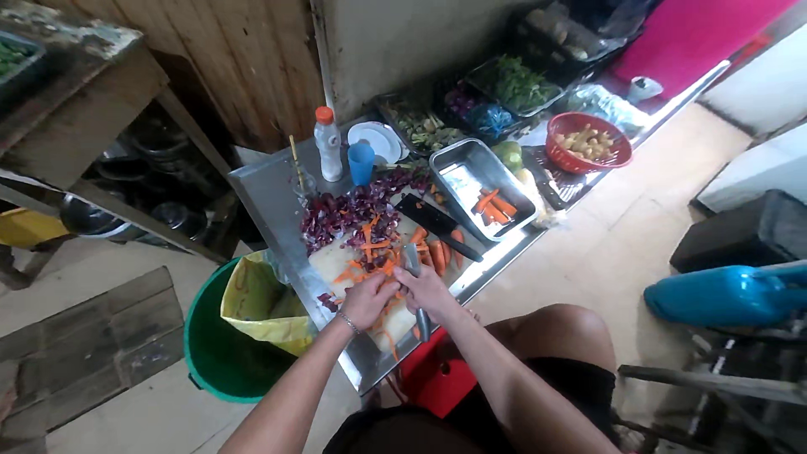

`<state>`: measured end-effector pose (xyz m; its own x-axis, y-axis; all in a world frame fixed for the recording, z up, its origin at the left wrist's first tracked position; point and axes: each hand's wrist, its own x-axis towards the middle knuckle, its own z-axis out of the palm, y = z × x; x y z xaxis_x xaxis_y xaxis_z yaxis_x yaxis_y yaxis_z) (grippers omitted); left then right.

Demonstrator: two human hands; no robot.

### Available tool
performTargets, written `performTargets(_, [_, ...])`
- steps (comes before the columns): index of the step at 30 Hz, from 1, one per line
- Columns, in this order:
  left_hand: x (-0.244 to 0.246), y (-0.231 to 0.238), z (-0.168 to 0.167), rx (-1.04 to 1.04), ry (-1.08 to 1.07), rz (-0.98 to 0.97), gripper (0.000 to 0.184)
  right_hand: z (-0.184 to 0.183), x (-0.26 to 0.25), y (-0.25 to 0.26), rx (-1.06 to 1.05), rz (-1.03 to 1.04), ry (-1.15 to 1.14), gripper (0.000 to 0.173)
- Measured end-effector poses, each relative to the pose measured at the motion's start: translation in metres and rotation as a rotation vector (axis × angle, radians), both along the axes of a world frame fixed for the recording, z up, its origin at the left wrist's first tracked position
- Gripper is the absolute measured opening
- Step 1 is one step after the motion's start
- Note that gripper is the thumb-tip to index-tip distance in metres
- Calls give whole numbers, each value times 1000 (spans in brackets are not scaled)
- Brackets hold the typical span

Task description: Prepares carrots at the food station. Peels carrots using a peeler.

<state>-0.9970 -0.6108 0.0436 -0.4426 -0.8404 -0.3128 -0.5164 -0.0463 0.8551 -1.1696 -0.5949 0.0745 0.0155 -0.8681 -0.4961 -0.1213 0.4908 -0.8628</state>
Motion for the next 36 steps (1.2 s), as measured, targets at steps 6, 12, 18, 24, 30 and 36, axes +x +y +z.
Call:
performTargets(6, [15,3,-22,6,-279,115,49,-11,-92,-54,-119,192,1056,36])
performTargets(12, [20,10,-41,-27,-413,133,40,-34,-130,-76,107,498,1319,56])
performTargets(18, [15,15,-49,-67,-538,174,39,14,-117,-79,96,538,1210,42])
performTargets(24, [18,22,-75,-168,-522,225,36,14,-57,12,-75,220,670,38])
performTargets(30, [17,27,-76,-202,-482,255,33,-43,0,59,-88,217,523,32])
performTargets(36, [15,24,-68,-159,-528,213,28,-48,13,49,-31,337,611,33])
